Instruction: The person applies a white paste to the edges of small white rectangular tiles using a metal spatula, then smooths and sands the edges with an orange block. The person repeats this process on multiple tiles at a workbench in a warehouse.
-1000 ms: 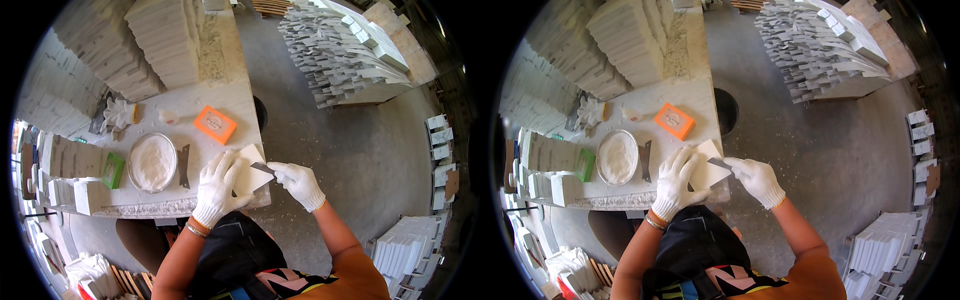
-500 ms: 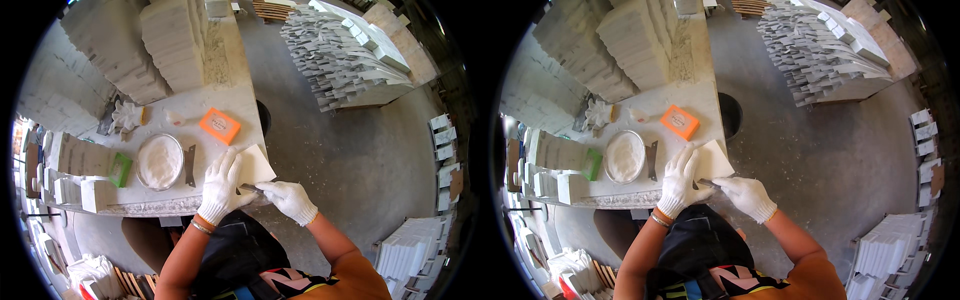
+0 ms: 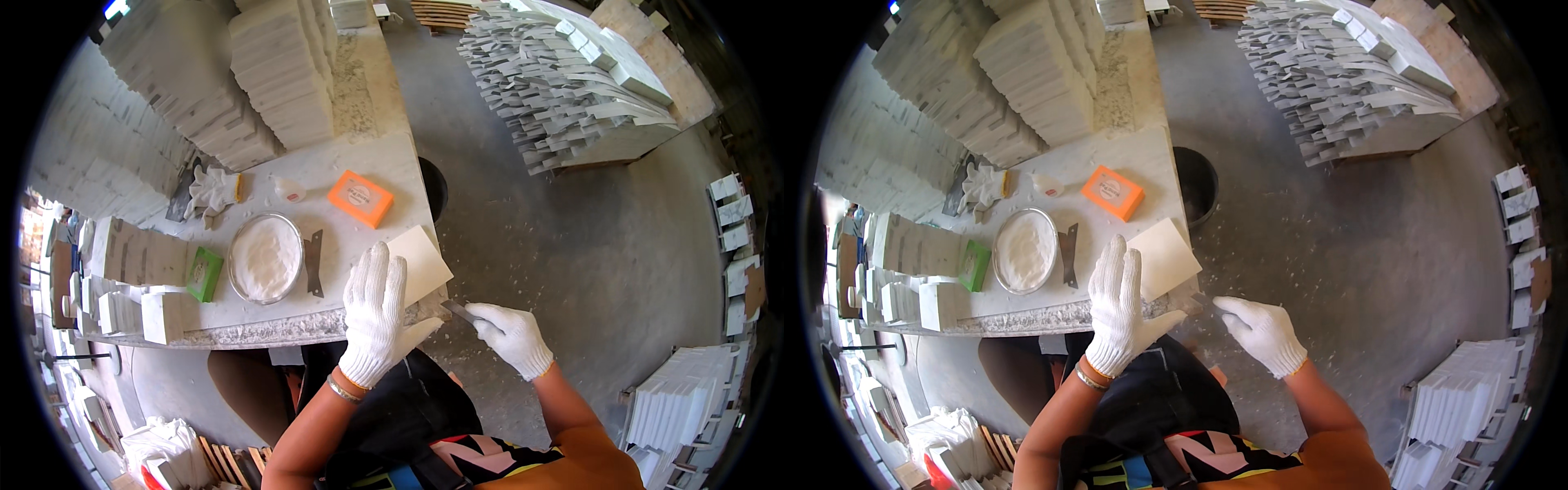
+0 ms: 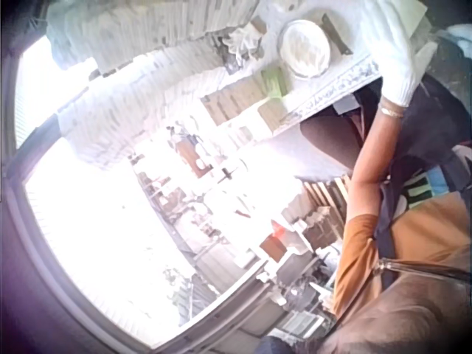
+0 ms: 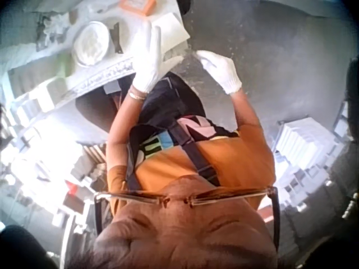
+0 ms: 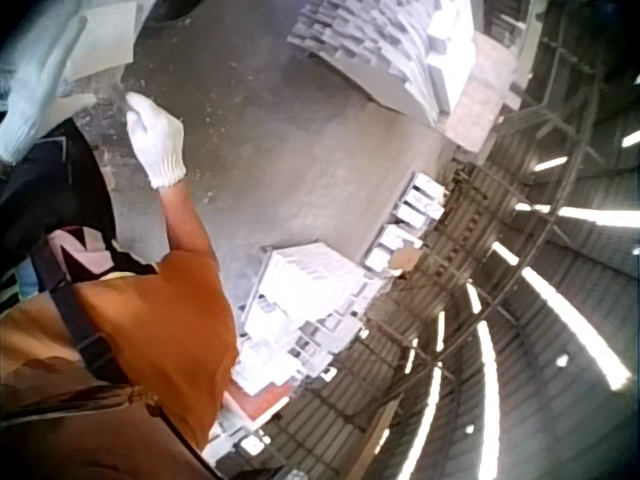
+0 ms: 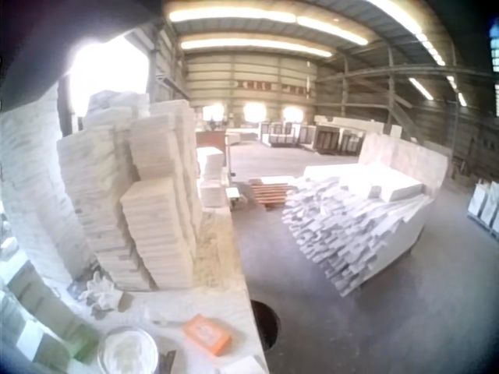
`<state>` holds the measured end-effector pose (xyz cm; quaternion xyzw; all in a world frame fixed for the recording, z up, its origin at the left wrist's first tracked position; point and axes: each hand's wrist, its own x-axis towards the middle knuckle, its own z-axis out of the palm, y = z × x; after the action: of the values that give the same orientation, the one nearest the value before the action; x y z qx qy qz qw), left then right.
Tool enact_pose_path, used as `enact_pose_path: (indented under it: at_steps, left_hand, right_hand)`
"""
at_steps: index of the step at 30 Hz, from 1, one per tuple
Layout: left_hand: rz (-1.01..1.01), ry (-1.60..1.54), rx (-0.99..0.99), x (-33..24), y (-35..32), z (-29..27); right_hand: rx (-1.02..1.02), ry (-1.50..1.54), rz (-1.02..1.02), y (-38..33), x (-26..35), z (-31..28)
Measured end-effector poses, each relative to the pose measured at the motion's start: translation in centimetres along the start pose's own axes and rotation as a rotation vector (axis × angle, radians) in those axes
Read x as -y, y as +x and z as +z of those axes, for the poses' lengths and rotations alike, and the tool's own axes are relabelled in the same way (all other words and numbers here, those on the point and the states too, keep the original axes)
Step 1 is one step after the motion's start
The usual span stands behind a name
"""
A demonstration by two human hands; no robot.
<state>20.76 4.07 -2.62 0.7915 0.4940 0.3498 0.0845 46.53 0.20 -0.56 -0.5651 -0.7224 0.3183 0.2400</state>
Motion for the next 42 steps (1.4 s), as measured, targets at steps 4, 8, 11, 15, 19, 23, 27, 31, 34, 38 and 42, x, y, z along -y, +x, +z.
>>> enact_pose_path:
  at_steps: [4,8,11,15,19,23,27,31,34,38,42]
  left_hand:
    - [-0.073,0.067,0.127,-0.2,0.8,0.1]
    - [-0.131,0.133,0.221,-0.4,4.1,1.0]
    - [-0.125,0.136,0.236,0.2,4.5,1.8]
    - [-0.14,0.118,0.23,0.6,4.4,1.9]
    - [-0.193,0.148,0.291,1.5,4.0,0.4]
    - [-0.19,0.131,0.288,2.4,3.9,-0.1]
    - [-0.123,0.133,0.183,3.3,2.6,0.6]
    - [-0.14,0.118,0.182,3.3,2.6,0.7]
    - [-0.136,0.103,0.175,3.4,2.6,0.7]
    - [-0.132,0.099,0.151,3.6,2.3,0.9]
    - [-0.148,0.094,0.171,3.5,2.5,0.7]
  right_hand:
    - [-0.018,0.233,0.172,-0.7,0.5,-1.7]
    - [-0.054,0.504,0.421,1.7,0.2,-2.5]
    - [-0.063,0.59,0.469,3.4,-0.7,-1.8]
    - [-0.126,0.463,0.375,5.0,0.0,0.0]
    - [-0.159,0.123,0.165,5.6,-0.5,1.5]
    - [-0.226,-0.03,0.004,5.9,0.1,2.9]
    - [-0.168,-0.162,-0.028,6.3,1.1,3.0]
    - [-0.128,-0.245,-0.074,6.4,1.4,2.5]
    - [-0.1,-0.294,-0.042,6.6,2.4,2.0]
    - [-0.188,-0.325,-0.058,6.7,2.8,1.7]
    - [-0.132,-0.317,-0.042,6.6,3.2,1.8]
